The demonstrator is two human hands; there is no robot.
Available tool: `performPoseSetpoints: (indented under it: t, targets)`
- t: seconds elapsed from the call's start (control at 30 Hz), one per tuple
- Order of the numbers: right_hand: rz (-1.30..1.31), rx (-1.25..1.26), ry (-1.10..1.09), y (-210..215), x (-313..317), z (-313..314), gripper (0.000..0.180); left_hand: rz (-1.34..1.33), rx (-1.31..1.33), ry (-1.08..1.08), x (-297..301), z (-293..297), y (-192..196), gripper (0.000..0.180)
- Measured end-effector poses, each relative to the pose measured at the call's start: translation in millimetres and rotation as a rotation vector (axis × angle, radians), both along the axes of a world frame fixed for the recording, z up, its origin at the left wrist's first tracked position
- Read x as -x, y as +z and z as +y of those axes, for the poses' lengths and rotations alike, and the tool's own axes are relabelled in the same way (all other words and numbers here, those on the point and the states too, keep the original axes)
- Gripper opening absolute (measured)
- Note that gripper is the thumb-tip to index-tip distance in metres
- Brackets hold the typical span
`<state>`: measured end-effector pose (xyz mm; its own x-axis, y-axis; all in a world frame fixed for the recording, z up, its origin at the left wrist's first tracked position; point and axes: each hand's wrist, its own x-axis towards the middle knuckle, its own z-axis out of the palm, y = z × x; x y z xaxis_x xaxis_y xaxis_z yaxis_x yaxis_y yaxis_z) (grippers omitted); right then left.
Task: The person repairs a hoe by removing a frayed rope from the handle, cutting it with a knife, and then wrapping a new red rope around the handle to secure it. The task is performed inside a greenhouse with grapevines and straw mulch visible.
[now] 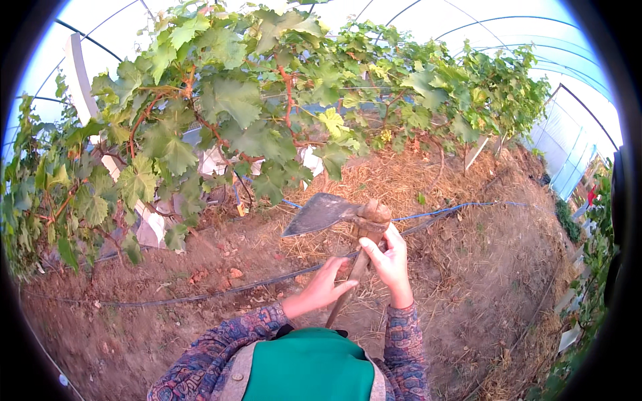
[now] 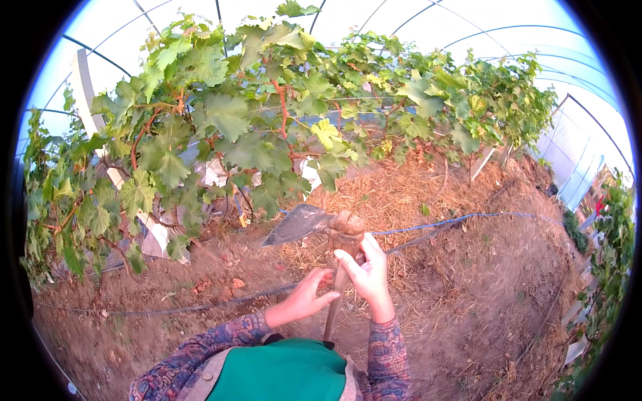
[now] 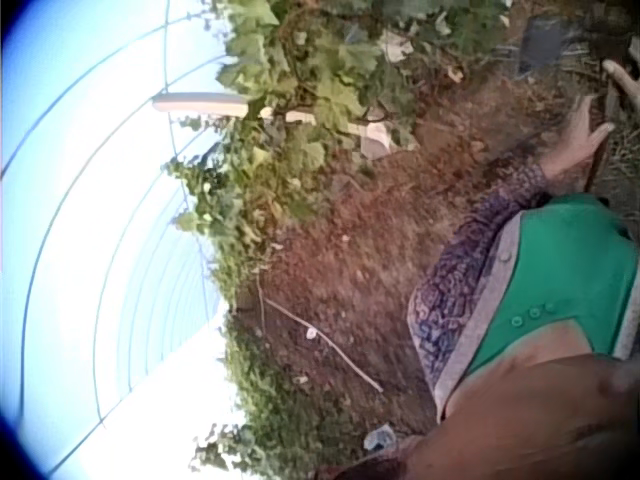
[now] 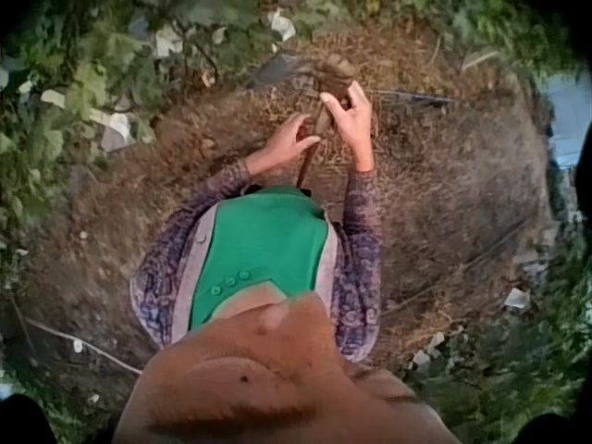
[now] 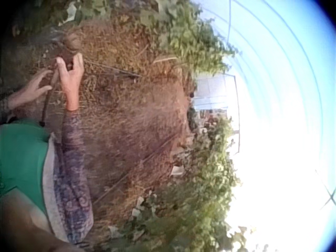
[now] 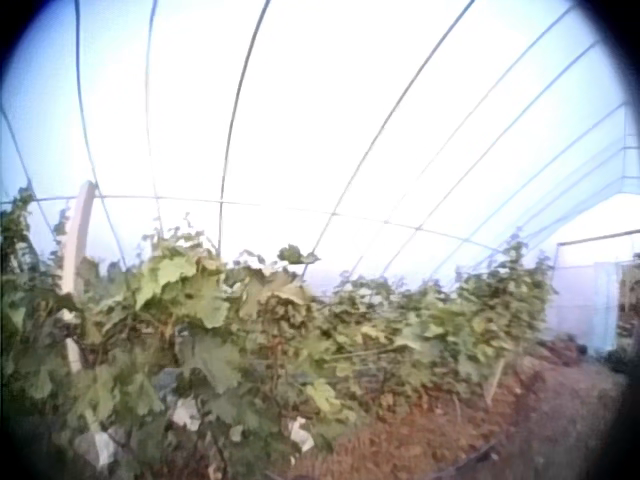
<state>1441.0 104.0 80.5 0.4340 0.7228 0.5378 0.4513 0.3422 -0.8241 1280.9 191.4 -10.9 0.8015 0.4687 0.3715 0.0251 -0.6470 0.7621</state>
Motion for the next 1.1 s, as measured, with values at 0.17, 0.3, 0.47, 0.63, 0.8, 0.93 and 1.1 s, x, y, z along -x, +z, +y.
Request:
performPoseSetpoints:
  t: [0.17,0.3,0.47,0.63,0.8,0.93,1.1]
  targets:
    - [0.039,0.013,-0.043,-14.3,-16.5,0.0,0.03,-0.102,0.278,-0.136,-7.5,21.9,43.2,0.05]
    - [0.156,-0.006,-0.002,-14.6,-15.7,-4.2,0.03,-0.27,0.344,-0.18,-28.7,24.3,37.0,0.054]
    - [0.308,-0.003,0.074,-27.2,-15.4,-13.6,0.031,-0.24,0.395,-0.257,-44.3,16.4,39.6,0.038]
    - [0.358,-0.035,0.102,-28.6,-11.6,-20.2,0.032,-0.316,0.345,-0.272,-41.5,5.8,47.3,0.034]
    - [0.294,-0.023,0.075,-36.3,-12.7,-20.1,0.032,-0.416,0.369,-0.222,-42.3,-3.0,49.2,0.023]
    - [0.242,-0.077,0.046,-29.7,-4.2,-18.8,0.033,-0.409,0.294,-0.219,-42.4,8.0,48.9,0.022]
    - [0.306,-0.07,0.011,-34.6,-6.4,-13.6,0.032,-0.314,0.088,-0.172,-37.9,8.9,70.0,0.023]
